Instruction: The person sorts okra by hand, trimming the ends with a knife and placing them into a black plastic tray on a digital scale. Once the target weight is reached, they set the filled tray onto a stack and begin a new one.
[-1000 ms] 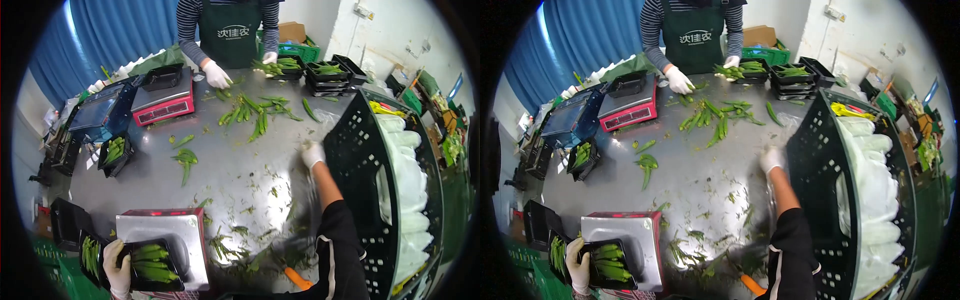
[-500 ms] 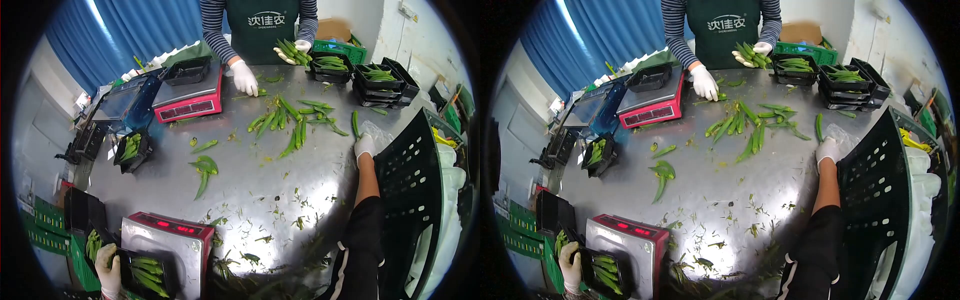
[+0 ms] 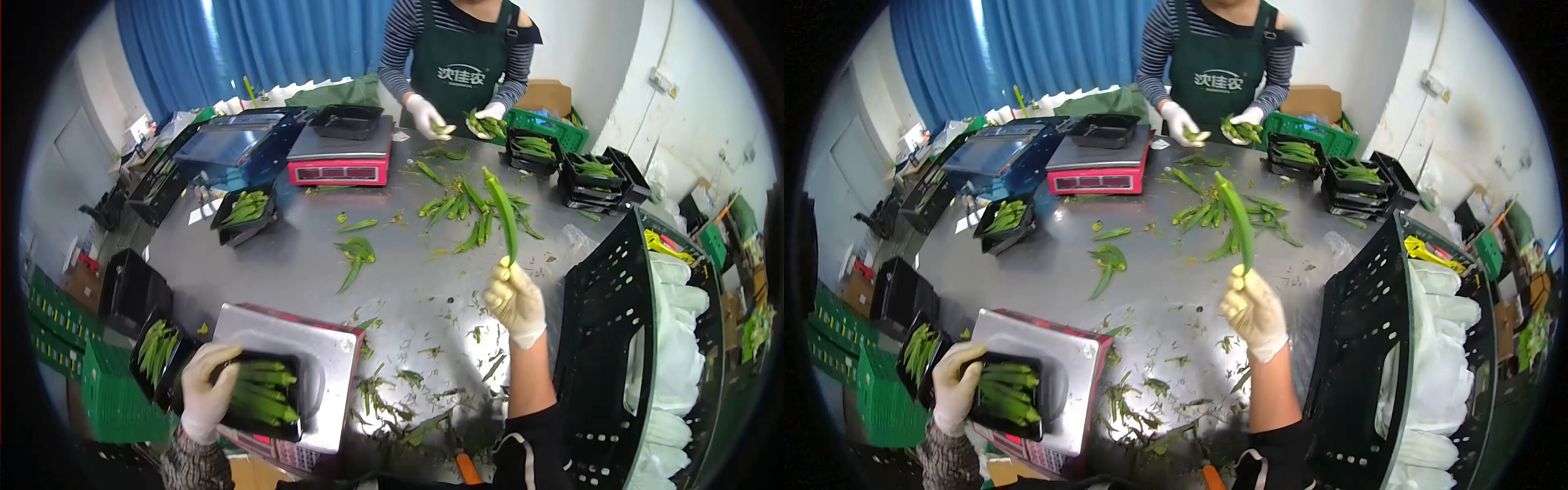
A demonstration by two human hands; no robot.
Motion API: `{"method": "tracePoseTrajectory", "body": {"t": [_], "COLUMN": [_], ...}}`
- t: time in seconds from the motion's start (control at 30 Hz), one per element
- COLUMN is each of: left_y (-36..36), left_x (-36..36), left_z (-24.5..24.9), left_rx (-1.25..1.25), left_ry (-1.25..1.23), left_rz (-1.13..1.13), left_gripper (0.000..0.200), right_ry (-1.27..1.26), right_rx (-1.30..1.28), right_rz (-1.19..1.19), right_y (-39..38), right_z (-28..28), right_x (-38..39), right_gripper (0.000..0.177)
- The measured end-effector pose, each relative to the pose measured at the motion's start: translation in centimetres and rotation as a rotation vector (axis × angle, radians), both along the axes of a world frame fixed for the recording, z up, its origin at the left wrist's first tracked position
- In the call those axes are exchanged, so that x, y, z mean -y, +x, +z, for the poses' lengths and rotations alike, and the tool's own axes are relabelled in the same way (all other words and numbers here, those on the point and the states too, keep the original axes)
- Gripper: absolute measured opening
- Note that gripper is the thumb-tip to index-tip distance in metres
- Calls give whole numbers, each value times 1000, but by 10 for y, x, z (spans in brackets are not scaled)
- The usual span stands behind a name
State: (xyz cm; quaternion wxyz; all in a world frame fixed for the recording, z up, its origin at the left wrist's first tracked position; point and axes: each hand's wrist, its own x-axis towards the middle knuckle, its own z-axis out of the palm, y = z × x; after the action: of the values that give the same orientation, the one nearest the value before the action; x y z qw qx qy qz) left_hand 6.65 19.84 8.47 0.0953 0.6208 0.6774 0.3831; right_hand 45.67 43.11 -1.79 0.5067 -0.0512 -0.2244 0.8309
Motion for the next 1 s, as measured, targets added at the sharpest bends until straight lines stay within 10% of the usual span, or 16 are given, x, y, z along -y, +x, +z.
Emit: {"method": "tracePoseTrajectory", "body": {"t": [0.2, 0.47, 0.93, 1.0], "left_y": [41, 35, -2, -22], "left_x": [-35, -48, -14, -8], "left_z": [5, -20, -8, 5], "left_rx": [866, 1630, 1391, 975], "left_ry": [-236, -317, -322, -197], "left_rz": [-505, -625, -598, -520], "left_gripper": [49, 35, 32, 29], "right_ry": [-12, -67, -53, -18], "right_rx": [15, 243, 529, 719], "right_rz": [276, 351, 118, 92], "right_y": [-105, -161, -183, -176], "right_z": [38, 53, 54, 45], "right_x": [125, 224, 267, 276], "right_gripper": [18, 31, 27, 24]}}
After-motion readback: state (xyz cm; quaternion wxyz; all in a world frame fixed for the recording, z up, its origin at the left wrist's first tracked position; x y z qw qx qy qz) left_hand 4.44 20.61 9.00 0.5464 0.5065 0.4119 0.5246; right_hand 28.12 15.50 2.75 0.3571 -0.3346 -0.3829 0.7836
